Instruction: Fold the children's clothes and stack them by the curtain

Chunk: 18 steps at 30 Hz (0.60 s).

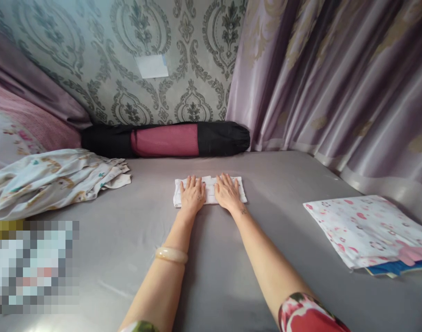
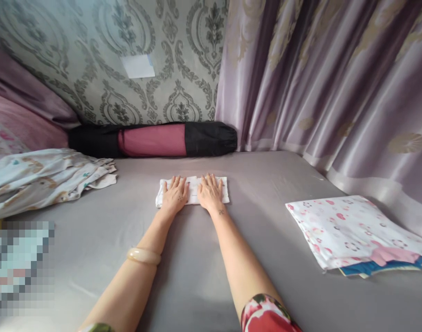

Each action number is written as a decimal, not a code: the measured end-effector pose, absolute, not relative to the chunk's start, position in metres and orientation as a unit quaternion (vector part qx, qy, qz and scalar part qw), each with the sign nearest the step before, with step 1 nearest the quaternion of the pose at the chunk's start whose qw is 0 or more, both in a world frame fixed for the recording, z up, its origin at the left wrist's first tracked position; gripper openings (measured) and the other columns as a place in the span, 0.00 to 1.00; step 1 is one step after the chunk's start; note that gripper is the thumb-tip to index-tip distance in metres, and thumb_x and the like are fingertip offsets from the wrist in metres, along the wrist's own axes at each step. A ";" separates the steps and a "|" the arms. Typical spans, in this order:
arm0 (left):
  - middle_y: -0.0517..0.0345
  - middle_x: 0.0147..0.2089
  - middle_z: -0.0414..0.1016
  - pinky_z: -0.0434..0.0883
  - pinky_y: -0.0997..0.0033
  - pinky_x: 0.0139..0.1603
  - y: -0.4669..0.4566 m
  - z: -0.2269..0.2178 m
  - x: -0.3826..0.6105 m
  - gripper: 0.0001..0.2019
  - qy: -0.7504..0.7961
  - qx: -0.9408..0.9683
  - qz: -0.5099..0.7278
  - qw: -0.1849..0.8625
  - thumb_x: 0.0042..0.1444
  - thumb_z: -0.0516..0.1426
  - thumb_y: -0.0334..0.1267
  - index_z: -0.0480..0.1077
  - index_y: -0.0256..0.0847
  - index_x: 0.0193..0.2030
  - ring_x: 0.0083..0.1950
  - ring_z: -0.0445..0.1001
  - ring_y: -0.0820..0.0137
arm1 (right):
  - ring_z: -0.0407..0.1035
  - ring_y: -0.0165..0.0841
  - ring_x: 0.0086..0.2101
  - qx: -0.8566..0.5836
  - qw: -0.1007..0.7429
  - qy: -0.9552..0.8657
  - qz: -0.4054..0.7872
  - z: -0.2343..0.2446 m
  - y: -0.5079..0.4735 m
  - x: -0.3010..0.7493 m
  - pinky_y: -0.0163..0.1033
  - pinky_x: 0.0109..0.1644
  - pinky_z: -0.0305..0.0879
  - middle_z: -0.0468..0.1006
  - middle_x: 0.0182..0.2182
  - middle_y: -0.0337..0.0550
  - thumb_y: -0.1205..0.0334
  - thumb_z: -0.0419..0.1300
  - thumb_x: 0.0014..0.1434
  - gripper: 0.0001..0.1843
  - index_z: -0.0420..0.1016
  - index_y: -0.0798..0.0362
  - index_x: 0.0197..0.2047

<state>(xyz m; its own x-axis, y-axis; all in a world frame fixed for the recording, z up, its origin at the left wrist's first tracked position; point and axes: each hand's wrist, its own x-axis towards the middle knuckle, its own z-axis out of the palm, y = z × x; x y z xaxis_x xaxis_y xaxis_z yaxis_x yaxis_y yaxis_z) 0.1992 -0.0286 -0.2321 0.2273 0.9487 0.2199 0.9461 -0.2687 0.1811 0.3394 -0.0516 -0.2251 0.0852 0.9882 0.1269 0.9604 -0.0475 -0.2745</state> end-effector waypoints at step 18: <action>0.50 0.59 0.74 0.69 0.62 0.55 0.022 -0.181 0.180 0.21 0.554 0.825 -0.083 0.076 0.58 0.55 0.35 0.69 0.48 0.59 0.57 0.73 0.58 | 0.67 0.38 0.56 -0.680 -0.004 -0.719 0.145 -0.192 -0.008 0.392 0.40 0.56 0.62 0.72 0.59 0.42 0.72 0.53 0.59 0.27 0.71 0.42 0.59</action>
